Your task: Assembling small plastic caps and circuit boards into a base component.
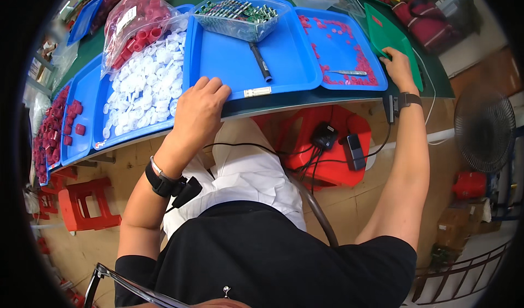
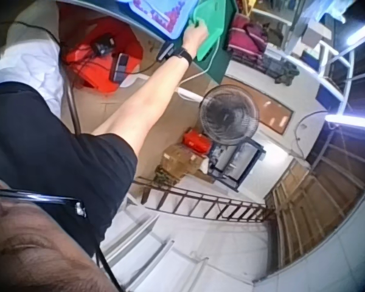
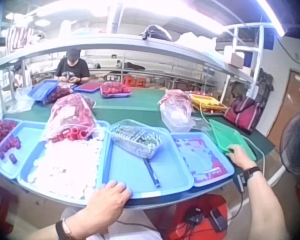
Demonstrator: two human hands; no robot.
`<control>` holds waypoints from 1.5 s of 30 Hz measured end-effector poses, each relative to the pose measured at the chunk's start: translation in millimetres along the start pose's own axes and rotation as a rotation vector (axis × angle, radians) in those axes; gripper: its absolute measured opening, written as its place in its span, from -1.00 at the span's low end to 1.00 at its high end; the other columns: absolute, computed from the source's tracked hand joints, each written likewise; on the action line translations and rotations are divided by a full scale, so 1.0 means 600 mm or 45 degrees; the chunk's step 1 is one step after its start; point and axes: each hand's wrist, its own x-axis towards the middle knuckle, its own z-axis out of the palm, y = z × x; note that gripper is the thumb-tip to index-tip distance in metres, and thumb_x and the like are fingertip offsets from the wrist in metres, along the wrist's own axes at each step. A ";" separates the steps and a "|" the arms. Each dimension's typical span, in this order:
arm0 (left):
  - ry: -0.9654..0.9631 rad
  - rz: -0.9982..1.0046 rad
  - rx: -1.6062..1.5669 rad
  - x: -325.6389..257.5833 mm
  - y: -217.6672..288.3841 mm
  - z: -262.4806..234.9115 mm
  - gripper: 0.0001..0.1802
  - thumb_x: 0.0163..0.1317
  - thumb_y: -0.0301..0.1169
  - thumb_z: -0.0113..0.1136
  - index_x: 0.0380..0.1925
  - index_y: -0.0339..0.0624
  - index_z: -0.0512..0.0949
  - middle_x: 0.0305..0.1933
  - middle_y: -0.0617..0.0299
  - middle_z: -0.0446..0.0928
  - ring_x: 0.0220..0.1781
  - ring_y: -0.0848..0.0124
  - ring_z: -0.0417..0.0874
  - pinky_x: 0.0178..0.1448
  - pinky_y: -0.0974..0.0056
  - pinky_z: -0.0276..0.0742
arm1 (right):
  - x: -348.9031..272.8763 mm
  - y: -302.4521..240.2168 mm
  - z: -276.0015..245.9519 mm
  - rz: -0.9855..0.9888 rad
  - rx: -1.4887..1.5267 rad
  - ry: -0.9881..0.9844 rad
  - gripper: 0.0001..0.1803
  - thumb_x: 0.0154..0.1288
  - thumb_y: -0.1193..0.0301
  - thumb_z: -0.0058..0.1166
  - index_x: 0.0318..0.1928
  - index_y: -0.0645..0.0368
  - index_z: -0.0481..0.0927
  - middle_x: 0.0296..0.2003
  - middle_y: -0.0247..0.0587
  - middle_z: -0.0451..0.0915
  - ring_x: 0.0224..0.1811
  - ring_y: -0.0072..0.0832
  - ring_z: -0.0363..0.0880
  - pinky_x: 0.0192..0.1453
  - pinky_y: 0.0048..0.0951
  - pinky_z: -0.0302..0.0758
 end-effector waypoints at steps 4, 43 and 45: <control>0.040 -0.027 0.015 0.000 0.007 0.006 -0.86 -0.03 -0.54 0.10 -0.41 -0.11 0.50 -0.36 0.25 0.43 -0.20 0.24 0.49 -0.23 0.20 0.47 | -0.023 0.000 -0.011 -0.254 -0.169 0.273 -0.71 0.18 0.46 0.20 -0.07 0.23 0.59 -0.13 -0.01 0.62 -0.05 -0.07 0.56 0.02 -0.22 0.48; 0.396 0.143 -0.011 0.087 0.011 -0.060 -0.91 0.14 -0.39 0.21 -0.38 -0.11 0.51 -0.37 0.26 0.48 -0.23 0.21 0.53 -0.28 0.15 0.53 | -0.334 -0.404 -0.113 -1.182 0.017 0.128 -0.75 -0.07 0.50 0.06 -0.28 0.23 0.51 -0.47 -0.28 0.38 -0.39 -0.38 0.40 -0.29 -0.39 0.43; 0.377 0.135 0.026 0.084 0.009 -0.064 -0.90 0.14 -0.38 0.21 -0.37 -0.11 0.52 -0.36 0.26 0.48 -0.23 0.21 0.53 -0.28 0.15 0.53 | -0.318 -0.432 -0.088 -1.203 0.035 0.105 -0.73 -0.06 0.51 0.06 -0.25 0.24 0.52 -0.46 -0.27 0.41 -0.39 -0.37 0.42 -0.31 -0.38 0.43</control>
